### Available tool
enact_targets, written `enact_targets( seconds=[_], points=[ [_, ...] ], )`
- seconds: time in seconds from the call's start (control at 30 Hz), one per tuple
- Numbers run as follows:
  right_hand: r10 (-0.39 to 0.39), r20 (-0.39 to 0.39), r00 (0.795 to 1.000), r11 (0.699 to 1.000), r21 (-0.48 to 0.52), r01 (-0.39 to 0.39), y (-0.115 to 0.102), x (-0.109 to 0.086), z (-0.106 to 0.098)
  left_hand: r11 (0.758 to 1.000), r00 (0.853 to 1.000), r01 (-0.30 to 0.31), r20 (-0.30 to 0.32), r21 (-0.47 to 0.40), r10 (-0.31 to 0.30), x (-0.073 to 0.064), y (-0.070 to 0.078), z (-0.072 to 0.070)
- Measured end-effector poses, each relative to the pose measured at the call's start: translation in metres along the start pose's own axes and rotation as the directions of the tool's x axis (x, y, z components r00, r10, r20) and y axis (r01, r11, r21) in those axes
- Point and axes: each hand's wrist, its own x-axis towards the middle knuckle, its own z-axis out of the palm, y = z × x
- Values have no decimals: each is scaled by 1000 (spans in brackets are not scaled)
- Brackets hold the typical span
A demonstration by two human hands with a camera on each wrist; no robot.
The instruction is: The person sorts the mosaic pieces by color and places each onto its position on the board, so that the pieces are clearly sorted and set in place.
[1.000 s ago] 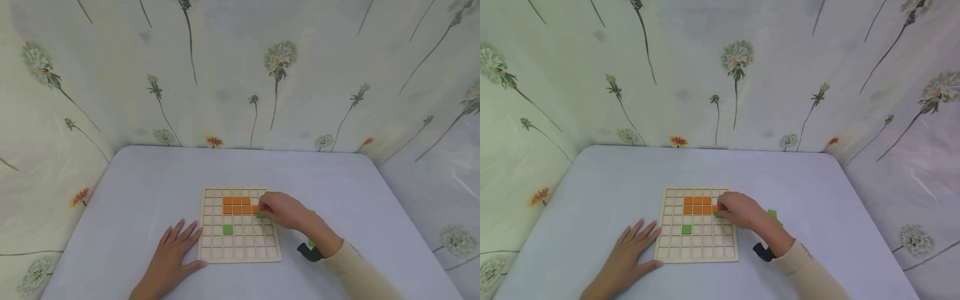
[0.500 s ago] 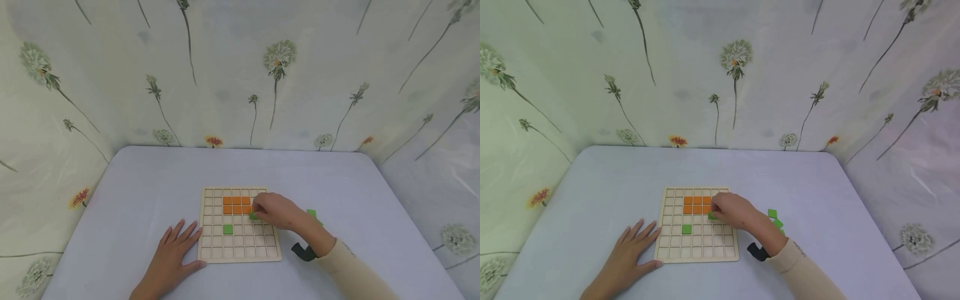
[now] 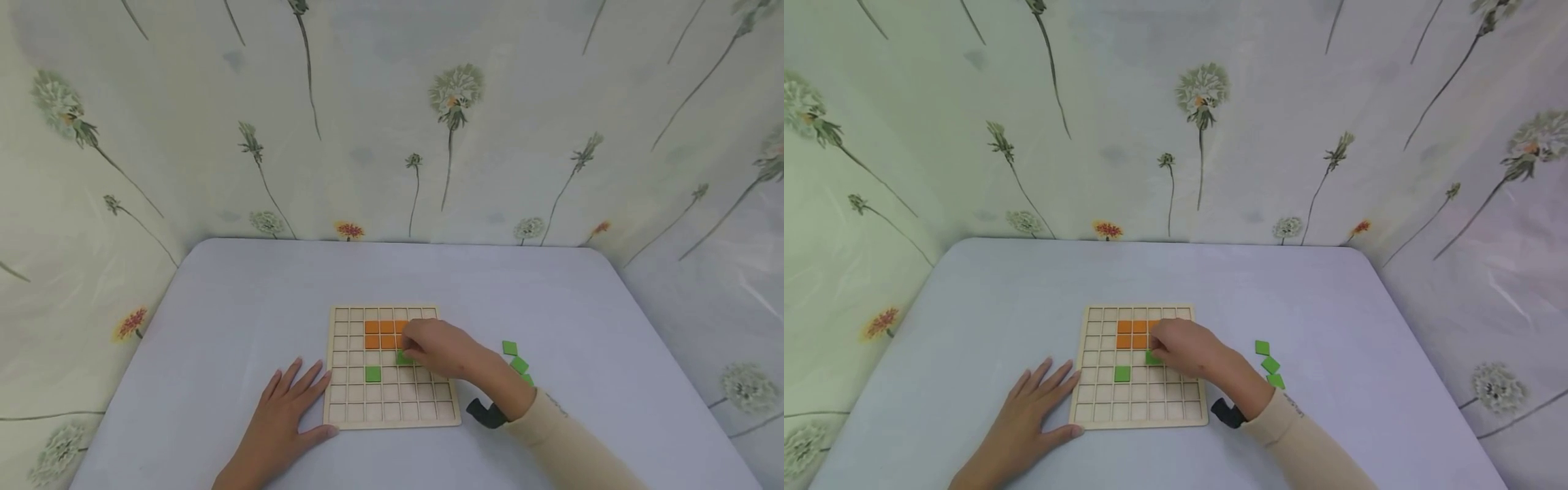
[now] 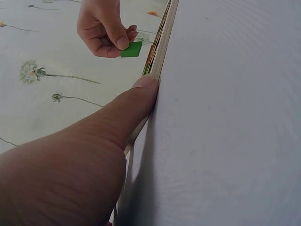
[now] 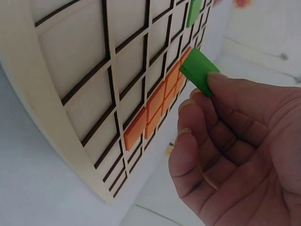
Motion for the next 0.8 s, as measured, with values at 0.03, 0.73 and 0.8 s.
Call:
enact_targets(
  seconds=[0.03,0.73,0.8],
  points=[
    [-12,-1,1000,1000,-2,12,0,0,1,1000,1000,2,-1,6,-2,0,0,0],
    [-78,22,997,997,-5,78,-10,7,15,1000,1000,-6,-18,27,6,1,-1,2],
    [-85,22,996,996,-9,85,-10,7,16,1000,1000,-6,-20,17,6,0,-1,1]
  ],
)
